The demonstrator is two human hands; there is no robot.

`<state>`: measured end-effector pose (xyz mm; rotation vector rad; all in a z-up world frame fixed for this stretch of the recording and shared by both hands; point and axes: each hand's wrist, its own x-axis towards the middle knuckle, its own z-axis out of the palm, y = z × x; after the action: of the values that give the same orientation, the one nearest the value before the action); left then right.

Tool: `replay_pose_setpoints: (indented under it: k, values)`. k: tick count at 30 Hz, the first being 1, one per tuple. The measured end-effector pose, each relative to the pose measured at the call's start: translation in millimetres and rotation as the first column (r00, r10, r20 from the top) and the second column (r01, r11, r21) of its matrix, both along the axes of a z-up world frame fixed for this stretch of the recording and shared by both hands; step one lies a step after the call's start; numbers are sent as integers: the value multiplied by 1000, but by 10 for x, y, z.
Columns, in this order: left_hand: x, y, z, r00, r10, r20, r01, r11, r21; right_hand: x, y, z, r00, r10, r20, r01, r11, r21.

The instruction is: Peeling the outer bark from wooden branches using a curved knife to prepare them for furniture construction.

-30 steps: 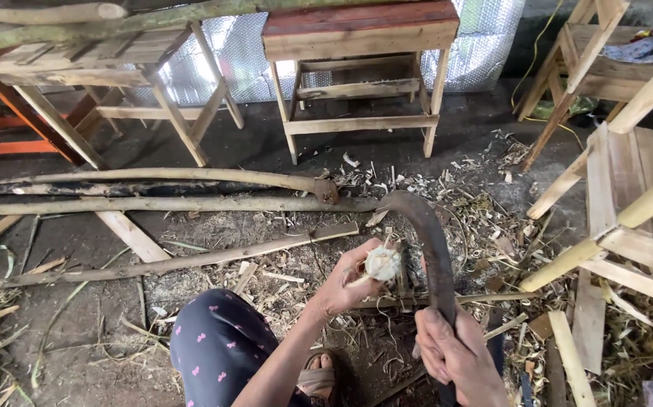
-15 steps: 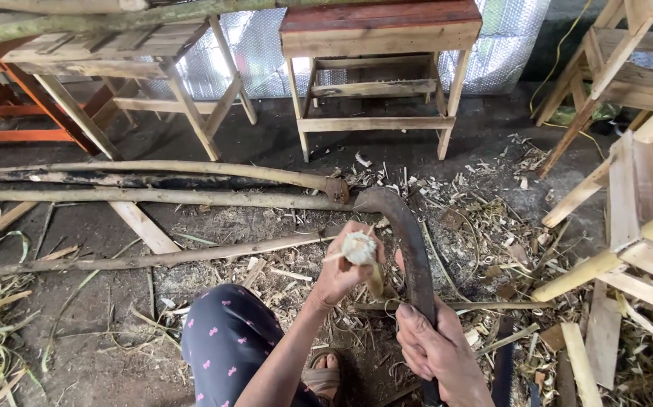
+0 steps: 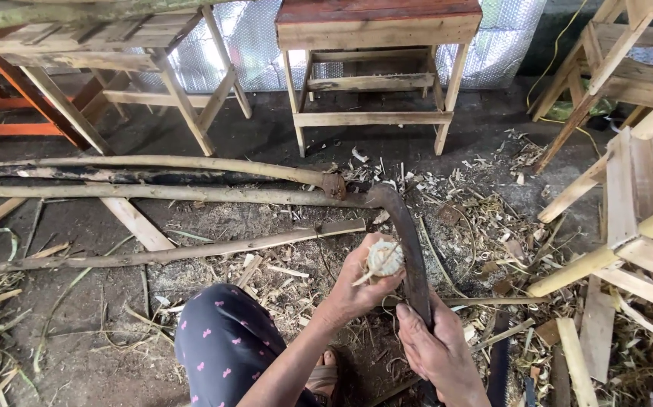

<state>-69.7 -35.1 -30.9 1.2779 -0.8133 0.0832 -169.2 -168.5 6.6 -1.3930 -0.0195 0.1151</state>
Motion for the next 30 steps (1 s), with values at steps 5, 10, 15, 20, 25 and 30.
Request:
replay_pose_setpoints:
  k: [5,10,15,20,25,30]
  values:
    - [-22,-29,111,988,112,105,-122,988,99,-45,-50,15,1000,-7,-13,7,1000,-16]
    - [23,-15,30,956,198,217,-238,955,176,-55,-78,-34,999,-31,-33,33,998,46]
    - [3,-13,70,949,200,244,-250,949,194,-49,-74,-44,999,-26,21,26,1000,-7]
    - [-82,-57,128,933,242,267,-297,936,189,-119,-36,59,962,-157,222,252,817,-518]
    - [-7,23,124,987,130,95,-143,980,136,164,-27,-368,948,-232,220,295,897,-330]
    - [-106,28,385,962,163,220,-191,976,110,77,-88,-233,960,-278,-42,254,920,-299]
